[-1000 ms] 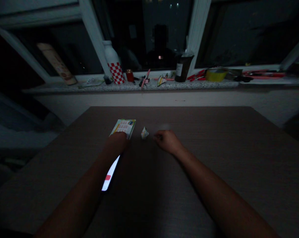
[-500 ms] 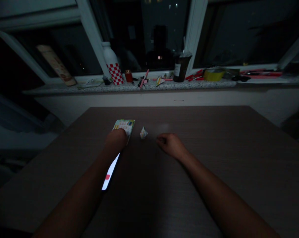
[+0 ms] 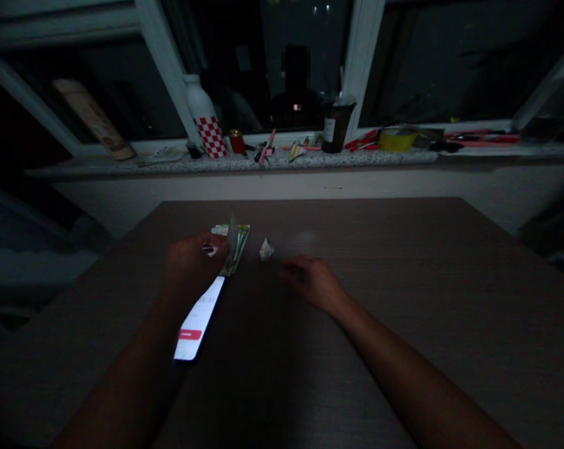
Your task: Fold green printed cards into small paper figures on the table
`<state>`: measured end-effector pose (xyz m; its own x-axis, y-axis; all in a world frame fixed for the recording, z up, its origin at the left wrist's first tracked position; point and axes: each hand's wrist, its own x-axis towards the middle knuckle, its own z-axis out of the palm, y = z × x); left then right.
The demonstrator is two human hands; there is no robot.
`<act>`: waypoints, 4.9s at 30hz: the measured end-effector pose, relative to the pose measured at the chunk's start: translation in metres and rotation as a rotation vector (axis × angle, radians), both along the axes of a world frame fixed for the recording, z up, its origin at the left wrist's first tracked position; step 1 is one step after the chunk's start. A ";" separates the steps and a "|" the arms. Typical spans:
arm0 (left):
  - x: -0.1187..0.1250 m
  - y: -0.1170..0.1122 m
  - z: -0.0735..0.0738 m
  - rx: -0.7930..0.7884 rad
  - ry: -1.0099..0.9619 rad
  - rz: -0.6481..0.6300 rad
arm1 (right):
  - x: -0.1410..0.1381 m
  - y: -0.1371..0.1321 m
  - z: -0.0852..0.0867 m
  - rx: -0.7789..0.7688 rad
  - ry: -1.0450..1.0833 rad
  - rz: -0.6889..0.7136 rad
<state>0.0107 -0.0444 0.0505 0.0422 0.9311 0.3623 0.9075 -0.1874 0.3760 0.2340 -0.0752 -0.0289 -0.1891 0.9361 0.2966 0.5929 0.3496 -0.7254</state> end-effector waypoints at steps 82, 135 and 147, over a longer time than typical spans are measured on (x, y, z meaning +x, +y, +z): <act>0.088 -0.033 -0.110 -0.661 -1.052 -0.407 | 0.032 -0.043 -0.034 -0.292 0.848 -0.274; 0.087 -0.033 -0.111 -0.662 -1.035 -0.439 | 0.031 -0.043 -0.031 -0.305 0.861 -0.266; 0.087 -0.033 -0.107 -0.666 -1.022 -0.412 | 0.032 -0.042 -0.031 -0.302 0.859 -0.269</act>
